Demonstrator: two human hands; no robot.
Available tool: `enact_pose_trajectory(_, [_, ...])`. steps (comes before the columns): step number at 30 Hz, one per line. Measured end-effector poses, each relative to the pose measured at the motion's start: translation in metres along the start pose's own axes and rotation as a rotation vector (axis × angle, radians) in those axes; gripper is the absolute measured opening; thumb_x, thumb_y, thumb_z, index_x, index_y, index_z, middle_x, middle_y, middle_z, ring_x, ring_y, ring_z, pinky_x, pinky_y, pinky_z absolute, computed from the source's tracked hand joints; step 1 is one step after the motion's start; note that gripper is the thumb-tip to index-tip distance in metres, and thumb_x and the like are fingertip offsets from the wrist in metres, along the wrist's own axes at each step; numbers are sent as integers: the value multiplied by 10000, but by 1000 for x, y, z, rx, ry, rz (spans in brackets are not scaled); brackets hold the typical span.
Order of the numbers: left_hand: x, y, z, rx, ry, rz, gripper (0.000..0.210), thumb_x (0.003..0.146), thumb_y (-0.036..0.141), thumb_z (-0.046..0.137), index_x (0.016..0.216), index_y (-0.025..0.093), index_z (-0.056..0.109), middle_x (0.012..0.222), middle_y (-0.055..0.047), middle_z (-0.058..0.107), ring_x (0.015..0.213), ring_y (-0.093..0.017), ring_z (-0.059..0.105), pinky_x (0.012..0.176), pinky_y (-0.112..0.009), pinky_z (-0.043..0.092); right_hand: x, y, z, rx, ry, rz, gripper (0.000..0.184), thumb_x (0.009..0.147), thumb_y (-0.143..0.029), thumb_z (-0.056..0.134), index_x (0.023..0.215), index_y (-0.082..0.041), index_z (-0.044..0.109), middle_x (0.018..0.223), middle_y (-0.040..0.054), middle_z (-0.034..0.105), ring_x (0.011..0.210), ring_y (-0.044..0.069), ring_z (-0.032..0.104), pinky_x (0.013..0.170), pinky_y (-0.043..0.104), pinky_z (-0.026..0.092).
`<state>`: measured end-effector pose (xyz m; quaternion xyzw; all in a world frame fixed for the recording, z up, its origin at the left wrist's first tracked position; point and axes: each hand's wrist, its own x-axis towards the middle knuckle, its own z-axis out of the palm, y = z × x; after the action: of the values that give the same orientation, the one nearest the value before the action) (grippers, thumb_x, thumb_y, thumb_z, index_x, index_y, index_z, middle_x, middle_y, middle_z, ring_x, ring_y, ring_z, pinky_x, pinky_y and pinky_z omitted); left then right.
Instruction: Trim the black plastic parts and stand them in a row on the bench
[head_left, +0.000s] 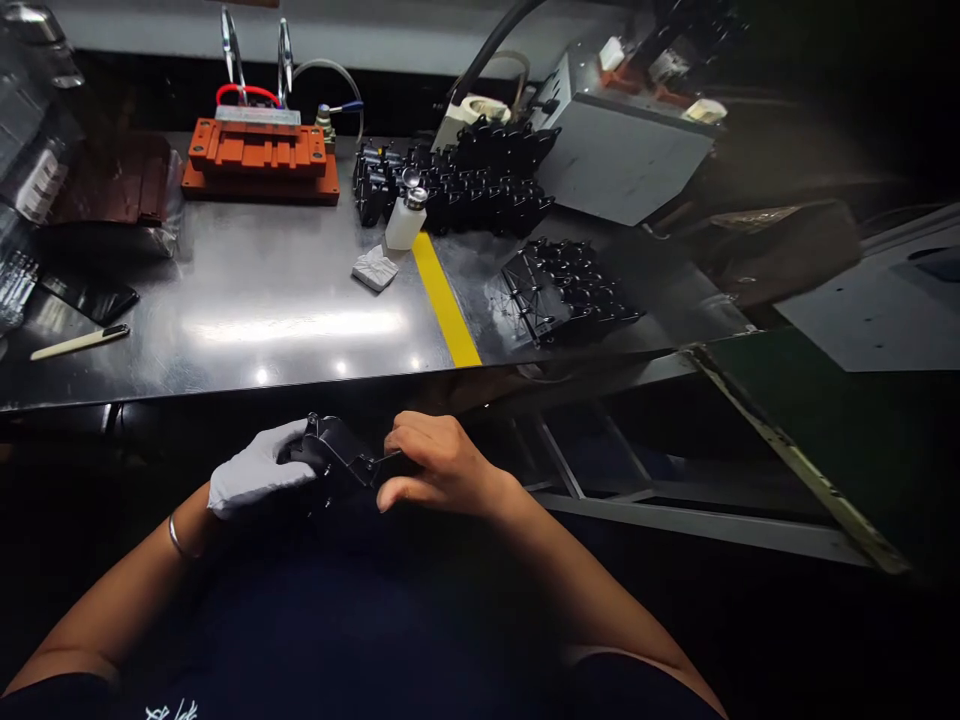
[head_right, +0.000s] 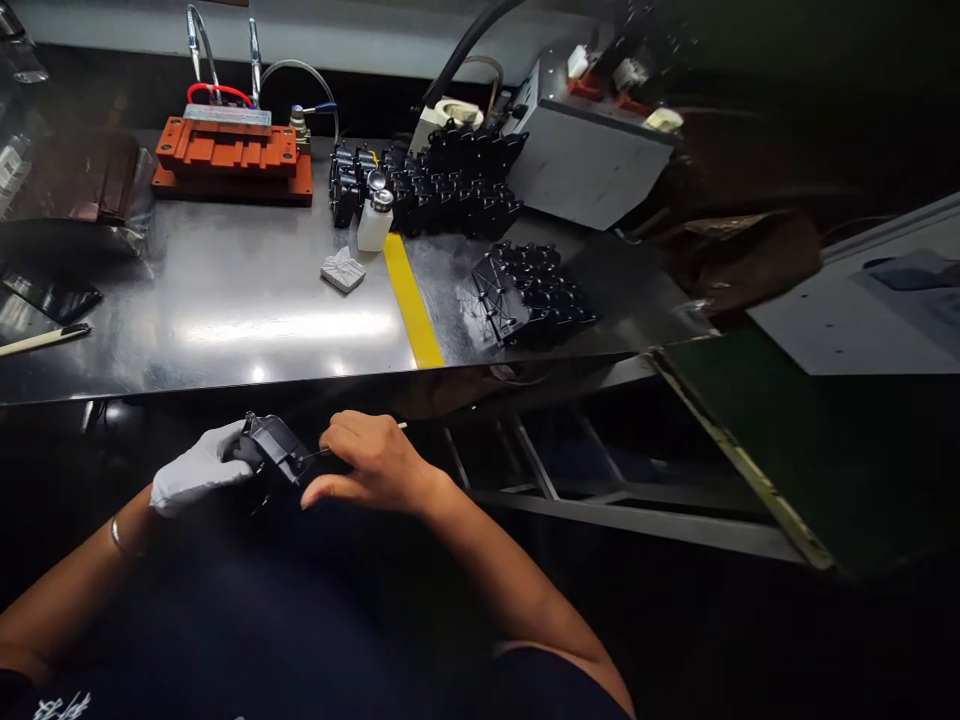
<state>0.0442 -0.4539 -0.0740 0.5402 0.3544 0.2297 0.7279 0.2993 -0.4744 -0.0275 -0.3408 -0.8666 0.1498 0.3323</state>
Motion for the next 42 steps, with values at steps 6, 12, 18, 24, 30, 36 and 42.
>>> enact_pose_trajectory(6, [7,2,2,-50,-92,-55,570,712,447,723,1188,152,619,1031,-81,672,951,-248,600,838,-349,480,12,-1,-1,-119,-120,-83,558,895,-624,402,578,-173,491,572,-12,435,520,94,372,478,249,222])
enact_pose_trajectory(12, [8,-1,7,-99,-74,-37,563,710,453,723,1164,136,619,1016,-89,667,914,-233,597,801,-331,479,7,0,4,-146,-26,-40,562,881,-650,397,620,-168,523,582,0,454,540,103,392,496,252,248])
enact_pose_trajectory(18, [10,-4,9,-78,-58,-36,538,729,450,702,1155,133,620,987,-83,673,874,-218,602,759,-315,489,5,2,8,-121,-69,20,589,908,-638,359,552,-180,463,545,-10,414,512,98,358,491,257,220])
enact_pose_trajectory(24, [6,9,1,73,-20,-24,492,734,373,712,1174,169,631,1037,-81,690,938,-243,639,795,-339,517,-7,7,0,300,-291,135,608,870,-654,447,494,-178,417,467,-39,407,426,62,351,443,234,232])
enact_pose_trajectory(30, [4,31,-5,403,-47,79,505,728,320,733,1214,242,623,1077,-63,699,946,-237,667,830,-351,538,-3,6,24,503,-179,509,488,749,-633,623,649,-158,579,555,-35,478,497,78,406,461,216,299])
enact_pose_trajectory(36, [-14,14,12,192,1017,294,717,696,274,779,1330,265,443,1243,-72,555,1144,-212,555,1027,-403,439,-25,10,61,700,288,862,482,757,-635,585,632,-173,531,542,-34,439,501,91,378,472,230,319])
enact_pose_trajectory(42, [-16,-4,47,-787,515,-201,388,770,302,718,1112,150,612,1151,-109,658,1081,-256,630,912,-400,541,-33,-9,95,760,232,857,524,716,-677,625,668,-157,581,567,-21,454,521,93,380,477,237,336])
